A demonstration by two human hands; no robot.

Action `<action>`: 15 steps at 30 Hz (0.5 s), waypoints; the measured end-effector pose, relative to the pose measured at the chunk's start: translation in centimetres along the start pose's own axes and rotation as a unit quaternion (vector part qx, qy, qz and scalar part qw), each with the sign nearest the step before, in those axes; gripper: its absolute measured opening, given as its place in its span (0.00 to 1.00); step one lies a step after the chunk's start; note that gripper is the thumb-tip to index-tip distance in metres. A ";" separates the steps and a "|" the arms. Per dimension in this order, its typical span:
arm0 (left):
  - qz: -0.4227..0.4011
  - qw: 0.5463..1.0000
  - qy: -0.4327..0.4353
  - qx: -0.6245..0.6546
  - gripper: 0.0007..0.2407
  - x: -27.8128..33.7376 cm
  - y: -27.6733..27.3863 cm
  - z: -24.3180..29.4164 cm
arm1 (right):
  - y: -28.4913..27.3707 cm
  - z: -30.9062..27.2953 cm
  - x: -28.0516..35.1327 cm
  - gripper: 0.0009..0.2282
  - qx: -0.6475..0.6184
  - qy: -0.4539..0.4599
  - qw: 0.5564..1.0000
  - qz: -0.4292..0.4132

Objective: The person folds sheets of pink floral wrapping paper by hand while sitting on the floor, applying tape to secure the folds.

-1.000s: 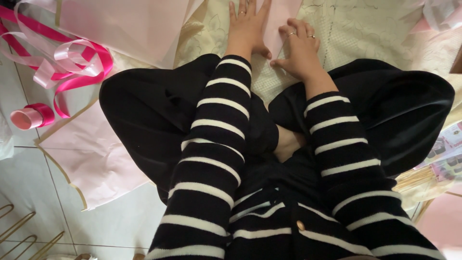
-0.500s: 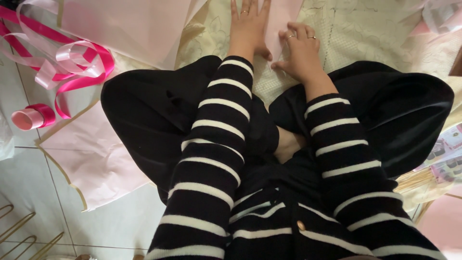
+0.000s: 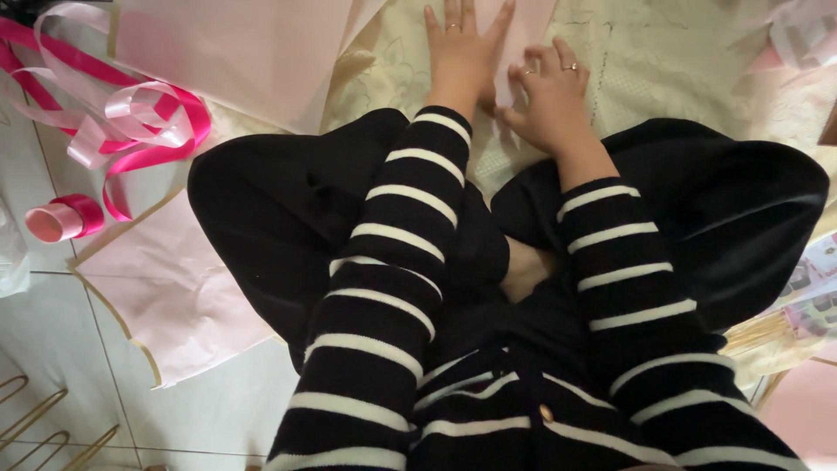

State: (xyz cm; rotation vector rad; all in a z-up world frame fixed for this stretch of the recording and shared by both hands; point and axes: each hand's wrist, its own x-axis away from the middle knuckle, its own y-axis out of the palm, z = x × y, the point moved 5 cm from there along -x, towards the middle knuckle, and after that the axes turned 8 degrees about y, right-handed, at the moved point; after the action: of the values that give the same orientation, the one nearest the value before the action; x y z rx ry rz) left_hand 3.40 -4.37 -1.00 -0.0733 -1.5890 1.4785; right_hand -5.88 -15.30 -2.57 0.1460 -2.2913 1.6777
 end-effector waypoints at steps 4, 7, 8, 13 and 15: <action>0.003 0.999 0.007 -0.034 0.57 0.3 -0.5 0.0 | 0.2 -0.1 -0.8 0.09 0.014 -0.079 0.991 0.104; -0.032 0.999 0.000 -0.003 0.57 0.4 -0.4 -0.2 | 1.3 0.6 -1.7 0.09 -0.054 -0.062 0.994 0.065; -0.031 0.999 0.001 0.010 0.58 0.2 -0.1 -0.3 | 1.1 0.6 -1.7 0.10 -0.054 -0.060 0.995 0.066; 0.005 0.992 -0.006 0.123 0.52 -1.4 1.7 -0.1 | -1.0 -0.4 -1.7 0.19 -0.133 -0.041 0.983 0.120; 0.148 0.984 -0.069 0.075 0.52 -2.3 2.0 -0.6 | -1.7 0.6 -1.9 0.23 -0.176 0.038 0.969 0.172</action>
State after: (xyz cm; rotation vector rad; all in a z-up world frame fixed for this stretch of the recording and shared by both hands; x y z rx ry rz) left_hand 4.04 -4.78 -4.04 -0.1262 -1.6230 1.8646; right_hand -3.73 -16.59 -1.79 -0.4060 -2.6203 1.3516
